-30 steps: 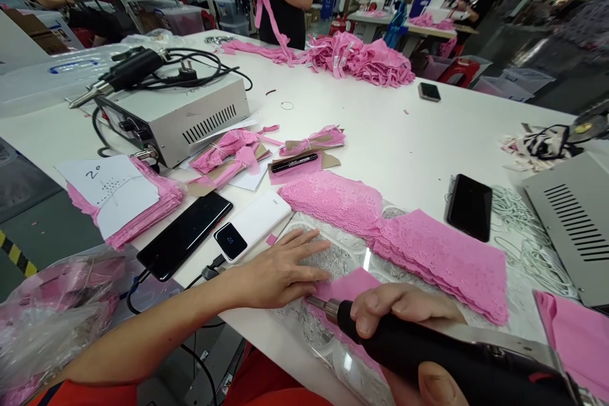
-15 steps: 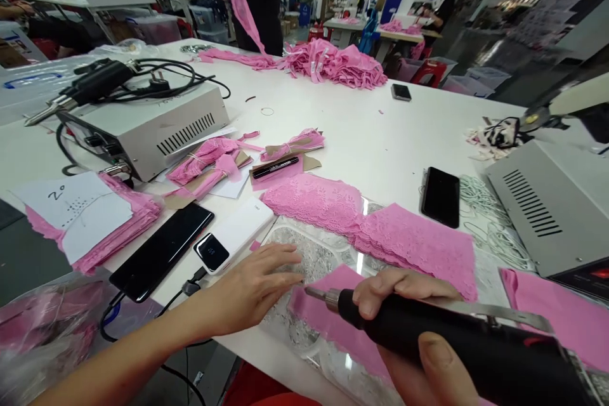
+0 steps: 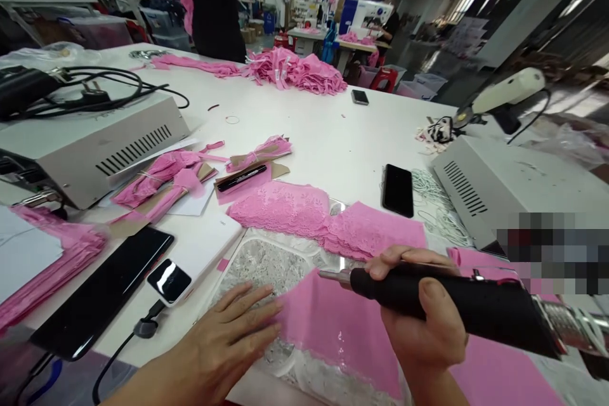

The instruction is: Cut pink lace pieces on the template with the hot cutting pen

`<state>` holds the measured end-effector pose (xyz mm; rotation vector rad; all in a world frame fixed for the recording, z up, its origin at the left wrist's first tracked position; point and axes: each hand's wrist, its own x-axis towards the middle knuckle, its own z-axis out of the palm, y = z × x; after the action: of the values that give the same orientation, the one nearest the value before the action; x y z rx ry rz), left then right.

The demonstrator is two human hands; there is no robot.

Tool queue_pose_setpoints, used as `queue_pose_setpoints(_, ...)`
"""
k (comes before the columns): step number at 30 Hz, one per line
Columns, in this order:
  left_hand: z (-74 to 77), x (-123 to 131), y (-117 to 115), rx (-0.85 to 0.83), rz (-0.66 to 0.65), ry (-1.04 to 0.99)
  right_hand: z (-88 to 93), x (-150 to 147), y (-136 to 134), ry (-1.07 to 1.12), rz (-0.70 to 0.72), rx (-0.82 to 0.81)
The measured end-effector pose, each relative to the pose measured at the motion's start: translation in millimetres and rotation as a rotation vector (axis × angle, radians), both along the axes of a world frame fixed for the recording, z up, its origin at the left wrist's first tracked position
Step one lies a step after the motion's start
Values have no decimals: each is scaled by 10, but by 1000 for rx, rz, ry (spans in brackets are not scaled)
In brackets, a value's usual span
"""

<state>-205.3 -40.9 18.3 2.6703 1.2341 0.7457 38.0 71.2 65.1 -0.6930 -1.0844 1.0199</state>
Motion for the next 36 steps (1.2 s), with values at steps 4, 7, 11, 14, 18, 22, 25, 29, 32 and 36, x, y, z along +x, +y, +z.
queue_pose_setpoints(4,12,20,72,20,-31,57,-36,48,58,20,-67,9)
queue_pose_setpoints(7,-9,4,93,59,-49,107,-80,11,46,34,-50,9)
queue_pose_setpoints(11,-141,-17,99,115,-44,134,-106,-22,36,42,-6,4)
queue_pose_setpoints(14,-285,16,129,209,-41,43,-78,18,53,48,-14,14)
queue_pose_setpoints(18,-361,174,243,277,-76,-19,22,164,83,58,-72,62)
queue_pose_setpoints(22,-266,424,368,263,-143,0,102,408,67,49,-181,74)
queue_pose_setpoints(25,-180,599,426,199,-191,93,98,632,18,28,-247,71)
queue_pose_setpoints(29,-136,790,495,156,-229,171,33,895,-60,19,-275,62)
queue_pose_setpoints(32,-142,905,548,121,-249,217,-13,1016,-100,44,-308,29)
queue_pose_setpoints(36,-159,983,591,111,-256,282,-45,1101,-114,109,-326,-6)
